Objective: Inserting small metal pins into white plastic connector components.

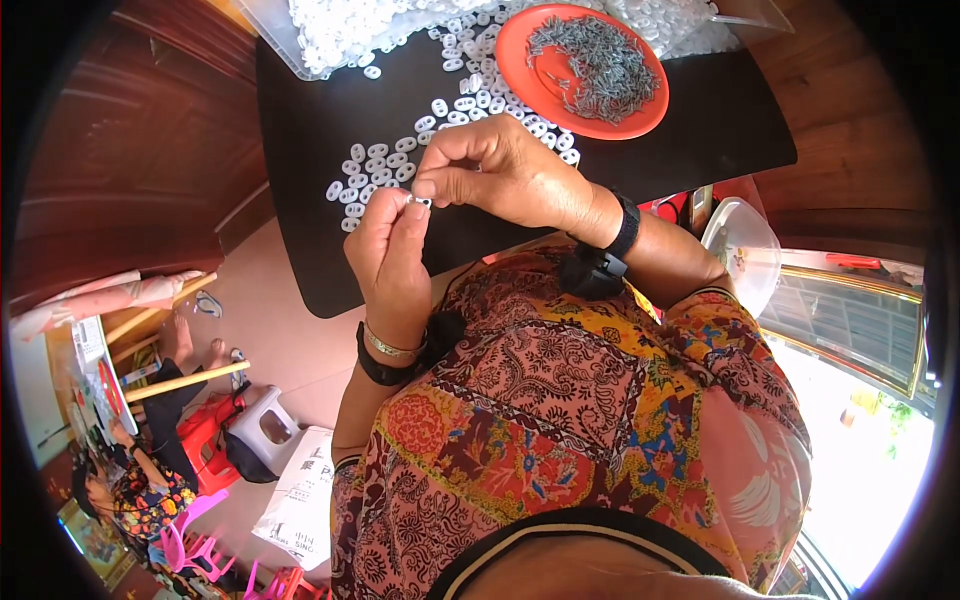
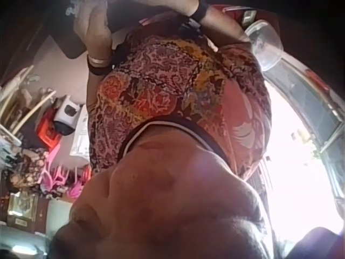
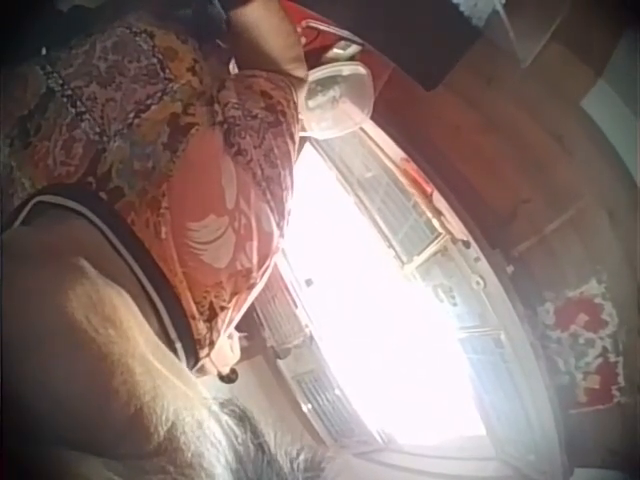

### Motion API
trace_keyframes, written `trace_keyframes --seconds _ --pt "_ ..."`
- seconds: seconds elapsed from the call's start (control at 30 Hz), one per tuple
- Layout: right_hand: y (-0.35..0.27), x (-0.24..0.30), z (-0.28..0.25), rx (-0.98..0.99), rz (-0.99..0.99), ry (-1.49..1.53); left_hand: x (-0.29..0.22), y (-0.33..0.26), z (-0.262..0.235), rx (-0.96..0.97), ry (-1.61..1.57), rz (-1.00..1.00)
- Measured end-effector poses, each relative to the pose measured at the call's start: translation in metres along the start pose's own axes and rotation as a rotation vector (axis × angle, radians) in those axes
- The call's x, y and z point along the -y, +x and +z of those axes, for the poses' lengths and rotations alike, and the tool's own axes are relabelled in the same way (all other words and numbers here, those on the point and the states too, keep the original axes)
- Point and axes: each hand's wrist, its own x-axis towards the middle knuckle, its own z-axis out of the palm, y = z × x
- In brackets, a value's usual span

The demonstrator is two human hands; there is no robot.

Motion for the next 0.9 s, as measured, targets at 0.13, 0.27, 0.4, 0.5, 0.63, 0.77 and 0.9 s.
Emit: trace_keyframes --seconds 0.13,0.27,0.4,0.5,0.63,0.77,0.9 --pt "-0.002 0.001 0.006 -0.033 -0.135 -0.252 0.006 -0.007 0.000 -0.037 -0.015 -0.037" --pt "-0.004 -0.001 0.011 -0.028 -0.205 -0.343 0.006 -0.011 -0.001 -0.040 0.060 0.015" --pt "0.003 -0.004 0.009 0.028 -0.211 -0.450 0.011 -0.013 -0.009 -0.009 0.019 -0.066" --pt "0.016 0.007 -0.006 -0.053 -0.210 -0.647 0.008 -0.009 -0.016 -0.047 -0.057 -0.124" --pt "0.052 -0.003 -0.042 -0.172 -0.323 -0.992 0.013 0.001 -0.026 -0.111 -0.184 -0.105" --pt "0.065 -0.016 -0.047 -0.006 -0.291 -1.198 0.023 0.001 -0.031 -0.141 -0.266 -0.092" --pt "0.073 -0.024 -0.038 0.103 -0.161 -1.257 0.024 0.000 -0.031 -0.131 -0.279 -0.079"
